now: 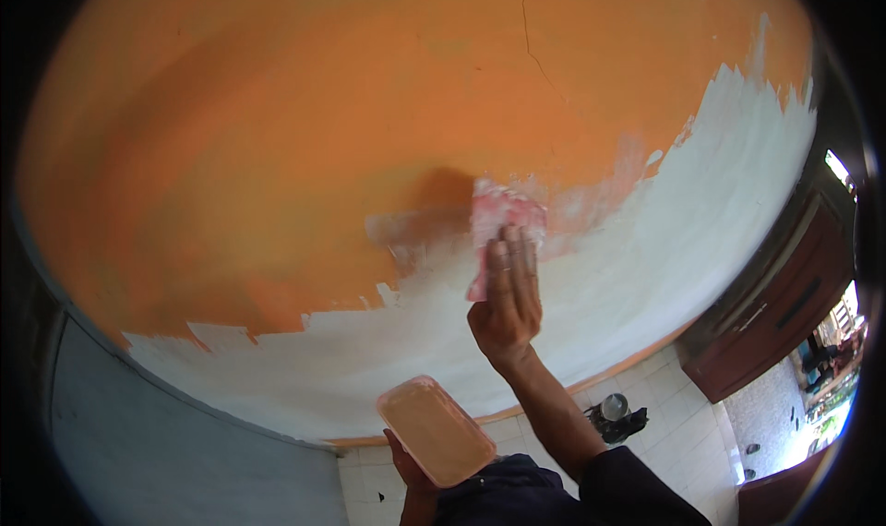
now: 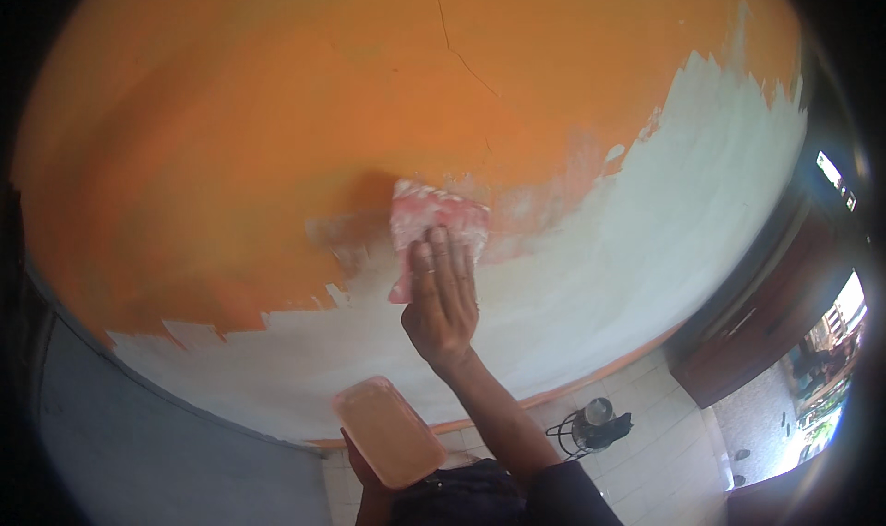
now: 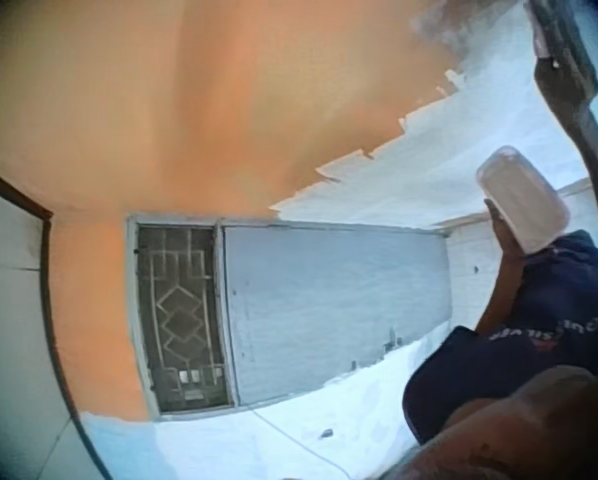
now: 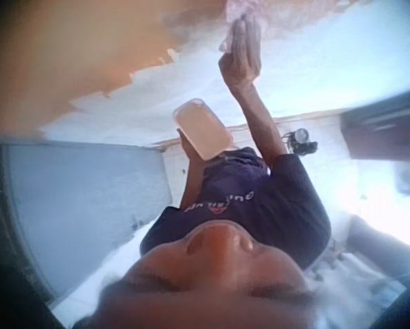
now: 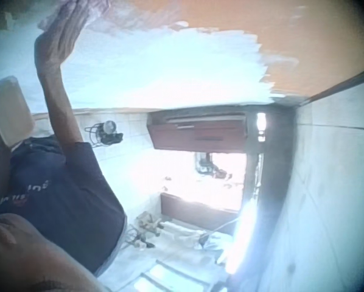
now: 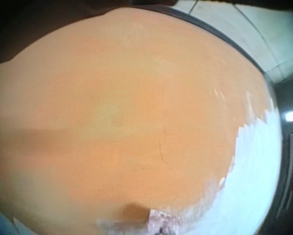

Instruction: The person applies a patching compound to an orange wall using a putty knife. They hold a container of the compound in one hand while spreading it over a cracked area of the wall with the tool.

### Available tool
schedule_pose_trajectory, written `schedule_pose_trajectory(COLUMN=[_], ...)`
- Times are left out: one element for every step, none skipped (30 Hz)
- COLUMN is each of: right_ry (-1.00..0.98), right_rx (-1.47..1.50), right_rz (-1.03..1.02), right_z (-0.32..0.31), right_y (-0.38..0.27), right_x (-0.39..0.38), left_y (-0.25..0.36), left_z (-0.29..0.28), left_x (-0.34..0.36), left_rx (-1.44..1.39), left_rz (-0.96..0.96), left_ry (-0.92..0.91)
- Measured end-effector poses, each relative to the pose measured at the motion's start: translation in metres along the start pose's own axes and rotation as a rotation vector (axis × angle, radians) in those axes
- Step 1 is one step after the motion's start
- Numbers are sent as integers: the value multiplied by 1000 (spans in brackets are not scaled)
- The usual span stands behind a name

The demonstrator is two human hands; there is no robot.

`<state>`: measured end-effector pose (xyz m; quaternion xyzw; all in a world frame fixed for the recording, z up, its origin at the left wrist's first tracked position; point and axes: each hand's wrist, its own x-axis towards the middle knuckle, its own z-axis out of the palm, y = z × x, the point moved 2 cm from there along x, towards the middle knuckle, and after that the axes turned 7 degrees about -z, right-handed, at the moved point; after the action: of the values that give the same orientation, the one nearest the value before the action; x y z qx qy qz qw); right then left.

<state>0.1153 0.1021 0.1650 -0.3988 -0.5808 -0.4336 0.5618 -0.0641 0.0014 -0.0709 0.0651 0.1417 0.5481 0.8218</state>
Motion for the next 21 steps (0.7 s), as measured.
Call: schedule_pose_trajectory(right_ry=[-63, -127, -206, -285, -364, -394, -425, -455, -477, -499, -522, -529, -537, -544, -558, -572, -587, -563, -539, -515, -463], right_rx=[-15, -30, -43, -57, -72, -80, -90, -99, -95, -92, -89, -62, -35, -10, -7, -6, -4, 40, 84, 128, 141], right_rz=[-83, -165, -184, -203, -221, -221, -221, -221, -213, -205, -197, -188, -179, -170, -176, -182, -187, -184, -180, -177, -168], right_z=[8, 14, 15, 16, 18, 20, 20, 19, 16, 13, 10, 8, 5, 3, 0, -2, -6, -11, -18, -25, -31], right_y=[7, 14, 20, 25, 28, 26, 22, 18, 17, 15, 14, 13, 13, 13, 12, 11, 9, 9, 10, 11, 10], right_x=[-10, -19, -22, -24, -26, -25, -23, -21, -21, -20, -21, -24, -27, -29, -28, -27, -25, -22, -19, -15, -10], left_y=[1, 4, 3, 2, 4, 7, 9, 9, 11, 11, 10, 10, 10, 10, 8, 6, 3, 2, 1, -1, -3], left_z=[0, 2, 6, 8, 3, 0, -2, -3, 7, 12, 10, 6, 3, 1, -1, -2, -3, -1, 1, 3, 7], left_x=[2, 3, 0, -1, 0, 1, 2, 2, 1, 0, 2, 4, 6, 7, 7, 7, 8, 11, 12, 10, 7], left_rx=[29, 24, 8, -8, -4, -1, 1, -8, -13, -18, -30, -36, -43, -25, -10, 5, -19, -41, -63, -58, -55], left_rz=[26, 36, 45, 55, 60, 70, 81, 84, 81, 77, 72, 69, 65, 62, 58, 54, 29, 4, -21, -20, -14], left_ry=[26, 23, 26, 29, 22, 15, 8, 11, 13, 14, 18, 22, 25, 9, -6, -21, -14, -14, -14, 0, 15])
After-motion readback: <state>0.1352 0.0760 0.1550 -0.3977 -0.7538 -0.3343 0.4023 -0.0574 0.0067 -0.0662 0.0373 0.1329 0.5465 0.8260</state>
